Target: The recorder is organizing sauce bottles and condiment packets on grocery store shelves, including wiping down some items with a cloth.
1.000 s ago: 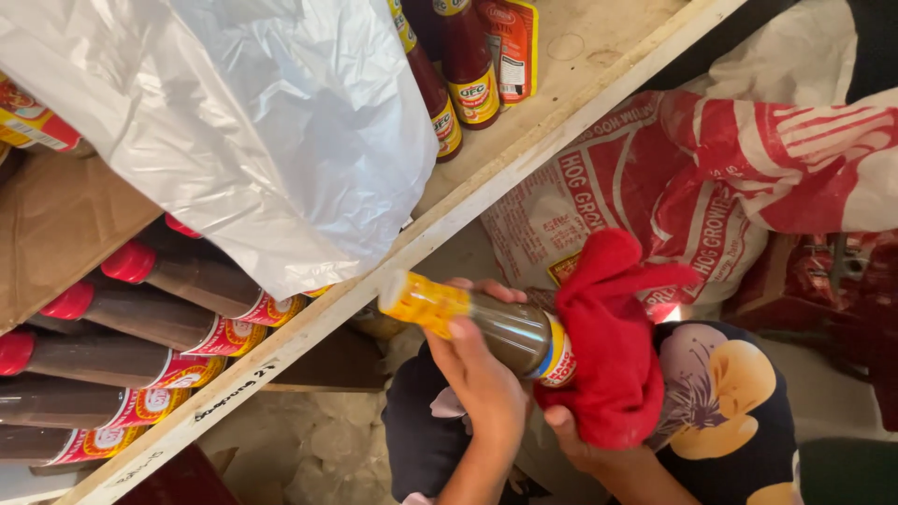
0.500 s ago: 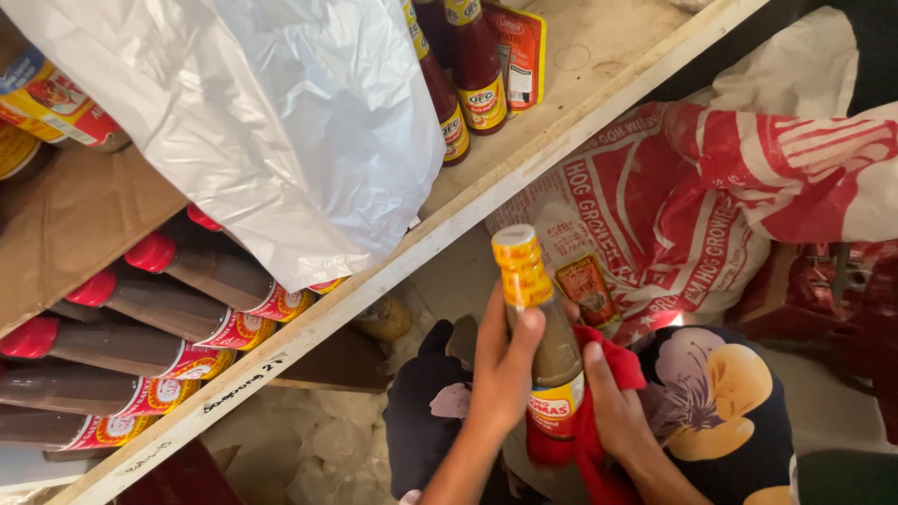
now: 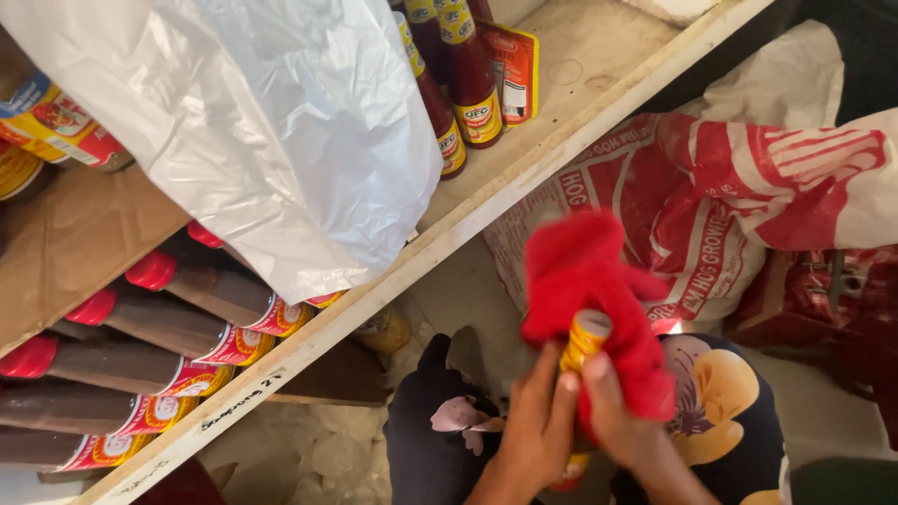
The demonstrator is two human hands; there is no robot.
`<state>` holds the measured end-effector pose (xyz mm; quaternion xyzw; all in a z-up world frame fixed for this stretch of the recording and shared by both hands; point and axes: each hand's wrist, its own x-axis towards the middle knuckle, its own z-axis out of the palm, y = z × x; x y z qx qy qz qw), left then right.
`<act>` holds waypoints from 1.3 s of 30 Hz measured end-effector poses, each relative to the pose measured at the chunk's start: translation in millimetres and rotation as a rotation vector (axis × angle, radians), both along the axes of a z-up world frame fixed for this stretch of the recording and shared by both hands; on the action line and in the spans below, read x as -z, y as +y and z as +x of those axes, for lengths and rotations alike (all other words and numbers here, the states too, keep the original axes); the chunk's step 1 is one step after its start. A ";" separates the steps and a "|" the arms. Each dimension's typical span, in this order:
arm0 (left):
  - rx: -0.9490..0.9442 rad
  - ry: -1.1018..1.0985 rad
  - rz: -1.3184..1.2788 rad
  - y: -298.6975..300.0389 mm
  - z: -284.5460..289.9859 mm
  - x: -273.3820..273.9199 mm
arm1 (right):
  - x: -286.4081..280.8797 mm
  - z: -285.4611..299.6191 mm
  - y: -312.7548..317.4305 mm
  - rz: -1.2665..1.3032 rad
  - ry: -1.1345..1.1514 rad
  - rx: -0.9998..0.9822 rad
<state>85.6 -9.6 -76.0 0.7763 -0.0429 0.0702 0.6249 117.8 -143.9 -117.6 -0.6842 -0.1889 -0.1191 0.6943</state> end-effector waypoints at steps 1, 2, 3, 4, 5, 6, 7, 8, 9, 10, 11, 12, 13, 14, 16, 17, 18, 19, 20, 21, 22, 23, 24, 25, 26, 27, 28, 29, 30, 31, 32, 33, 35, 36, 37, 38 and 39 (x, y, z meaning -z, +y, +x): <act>0.046 0.070 -0.012 -2.7 -2.4 10.5 | -14.0 10.1 -6.0 0.135 0.216 -0.054; 0.093 0.139 -0.024 -5.3 -4.9 21.4 | -27.6 20.2 -12.0 0.271 0.431 -0.109; 0.096 0.145 -0.029 -6.0 -4.8 32.5 | -13.9 23.8 -24.1 0.267 0.436 -0.104; 0.117 0.037 0.002 -6.6 -5.1 43.7 | -0.2 26.9 -36.2 0.437 0.488 -0.284; 0.140 -0.073 0.035 -7.0 -5.3 54.1 | 12.9 29.8 -48.3 0.611 0.534 -0.464; 0.144 -0.068 0.031 -7.7 -3.1 51.8 | 2.3 22.5 -41.8 0.610 0.538 -0.458; 0.181 0.119 -0.045 -7.7 2.5 49.1 | -9.3 19.4 -34.3 0.256 0.282 -0.150; 0.219 0.306 -0.121 -7.9 7.7 45.9 | -21.1 15.8 -26.8 -0.097 0.023 0.159; 0.217 0.309 -0.115 -8.4 4.6 37.7 | -27.1 14.1 -23.1 -0.091 0.025 0.158; 0.203 0.246 -0.113 -9.2 1.7 29.7 | -33.1 12.4 -19.7 -0.122 -0.007 0.176; 0.193 0.181 -0.114 -11.3 -0.6 22.2 | -39.1 11.1 -17.5 -0.157 -0.041 0.196; 0.194 0.183 -0.112 -13.5 -2.0 18.7 | -38.2 9.4 -17.7 -0.156 -0.040 0.197; 0.129 0.178 -0.104 -16.5 -2.1 15.2 | -37.9 8.6 -18.8 -0.001 0.012 0.189; 0.065 0.173 -0.096 -19.0 -2.6 11.5 | -37.8 7.6 -19.4 0.154 0.064 0.181; 0.059 0.083 -0.173 -23.3 -3.6 1.4 | -36.4 3.5 -22.6 0.376 0.142 0.155; 0.058 -0.013 -0.235 -22.5 -2.2 -4.7 | -35.9 3.4 -21.3 0.611 0.217 0.129; 0.055 -0.020 -0.233 -19.7 -1.4 1.4 | -34.6 2.8 -19.9 0.613 0.211 0.123; 0.064 -0.081 -0.142 -17.5 -1.3 7.9 | -32.8 1.6 -19.0 0.846 0.291 0.094; 0.071 -0.141 -0.051 -15.4 -0.6 14.9 | -30.6 1.0 -18.3 1.078 0.373 0.063; 0.070 -0.140 -0.049 -12.6 -0.3 15.0 | -19.7 -4.4 -15.9 1.079 0.374 0.062; 0.050 -0.092 0.028 -10.2 0.5 15.5 | -8.6 -9.2 -13.7 1.032 0.359 0.081; 0.034 -0.044 0.102 -8.9 1.6 16.2 | 2.4 -14.2 -12.9 0.983 0.341 0.104; 0.037 -0.044 0.101 -8.5 2.6 13.6 | 29.0 -19.3 -10.1 0.983 0.340 0.107; 0.020 -0.136 0.113 -8.3 3.3 11.1 | 55.6 -24.9 -7.6 0.625 0.147 0.084; 0.004 -0.229 0.125 -7.9 3.8 8.3 | 82.0 -30.8 -4.9 0.264 -0.038 0.056; 0.004 -0.233 0.128 -7.0 4.7 6.9 | 93.0 -28.0 -7.3 0.267 -0.042 0.055; 0.003 -0.265 0.069 -5.4 5.4 5.2 | 103.8 -25.4 -9.1 0.323 0.173 -0.006; -0.004 -0.295 0.014 -2.3 4.8 3.3 | 114.7 -23.2 -8.8 0.376 0.392 -0.078; -0.011 -0.297 0.021 -2.2 5.7 4.5 | 112.0 -24.0 -6.7 0.380 0.392 -0.088; -0.069 -0.302 -0.066 -2.5 6.7 5.9 | 108.9 -22.6 -5.5 0.355 0.504 -0.101; -0.125 -0.309 -0.152 -1.7 7.1 7.0 | 105.7 -22.0 -3.3 0.326 0.615 -0.114; -0.154 -0.318 -0.146 0.0 8.5 3.0 | 109.4 -19.4 -1.3 0.318 0.613 -0.144; -0.238 -0.405 -0.226 5.5 10.5 -6.2 | 115.9 -14.6 4.9 0.116 0.599 -0.011; -0.267 -0.416 -0.219 9.7 10.2 -11.6 | 101.3 -8.6 12.1 0.110 0.593 -0.041; -0.253 -0.442 -0.242 12.0 9.7 -16.6 | 86.9 -4.2 17.2 0.381 0.771 -0.101; -0.239 -0.468 -0.263 13.8 9.8 -20.9 | 73.1 0.5 21.9 0.653 0.947 -0.163; -0.254 -0.468 -0.269 16.4 10.2 -27.2 | 61.4 2.0 25.1 0.639 0.953 -0.170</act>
